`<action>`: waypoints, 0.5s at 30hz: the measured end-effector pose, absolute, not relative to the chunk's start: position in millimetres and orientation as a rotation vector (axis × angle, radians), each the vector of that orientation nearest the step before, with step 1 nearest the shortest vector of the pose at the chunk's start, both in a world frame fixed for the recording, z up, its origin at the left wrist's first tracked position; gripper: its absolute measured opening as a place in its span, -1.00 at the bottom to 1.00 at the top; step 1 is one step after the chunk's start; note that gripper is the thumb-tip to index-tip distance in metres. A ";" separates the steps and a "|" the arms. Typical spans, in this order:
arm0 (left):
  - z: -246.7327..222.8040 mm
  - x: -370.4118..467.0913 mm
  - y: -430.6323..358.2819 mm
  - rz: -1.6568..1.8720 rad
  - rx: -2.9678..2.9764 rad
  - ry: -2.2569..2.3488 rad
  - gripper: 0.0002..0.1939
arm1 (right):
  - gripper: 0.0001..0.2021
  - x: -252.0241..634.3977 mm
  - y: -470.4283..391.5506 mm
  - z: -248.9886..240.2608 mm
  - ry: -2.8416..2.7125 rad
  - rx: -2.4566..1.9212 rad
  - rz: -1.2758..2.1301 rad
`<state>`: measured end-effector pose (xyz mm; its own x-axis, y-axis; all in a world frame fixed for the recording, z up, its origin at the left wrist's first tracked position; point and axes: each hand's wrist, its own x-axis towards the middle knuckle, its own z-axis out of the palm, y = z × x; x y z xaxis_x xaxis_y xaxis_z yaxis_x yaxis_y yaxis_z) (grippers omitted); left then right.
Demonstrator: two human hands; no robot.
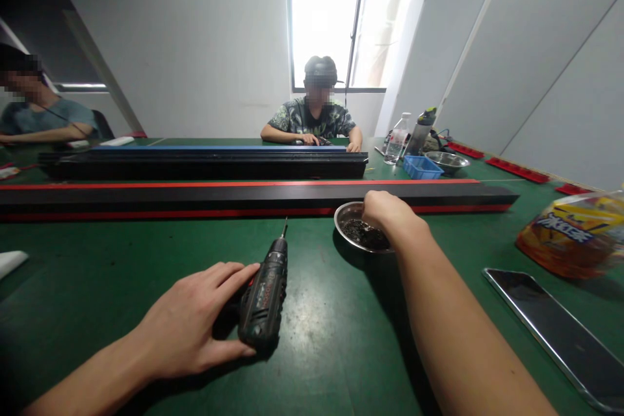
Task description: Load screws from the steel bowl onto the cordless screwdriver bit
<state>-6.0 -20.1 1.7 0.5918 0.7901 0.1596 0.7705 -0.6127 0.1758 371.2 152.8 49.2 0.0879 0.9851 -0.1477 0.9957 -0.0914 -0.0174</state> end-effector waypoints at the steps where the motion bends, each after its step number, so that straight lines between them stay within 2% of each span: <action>1: 1.6 -6.1 -20.2 0.339 2.722 1.334 -0.03 | -0.81 371.7 153.9 51.1 2.090 2.245 -0.131; 4: 1.6 -6.0 -20.2 0.340 2.720 1.321 -0.03 | -0.80 370.2 153.9 56.2 2.119 2.249 -0.040; 15: 4.3 -5.0 -20.8 0.285 2.703 1.309 0.01 | -0.85 356.2 142.7 65.5 2.154 2.236 -0.035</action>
<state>-5.0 -20.8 4.3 0.6071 0.7863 0.1145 0.7629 -0.6171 0.1928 356.2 142.7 65.5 0.0378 0.9984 -0.0414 0.9992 -0.0374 0.0106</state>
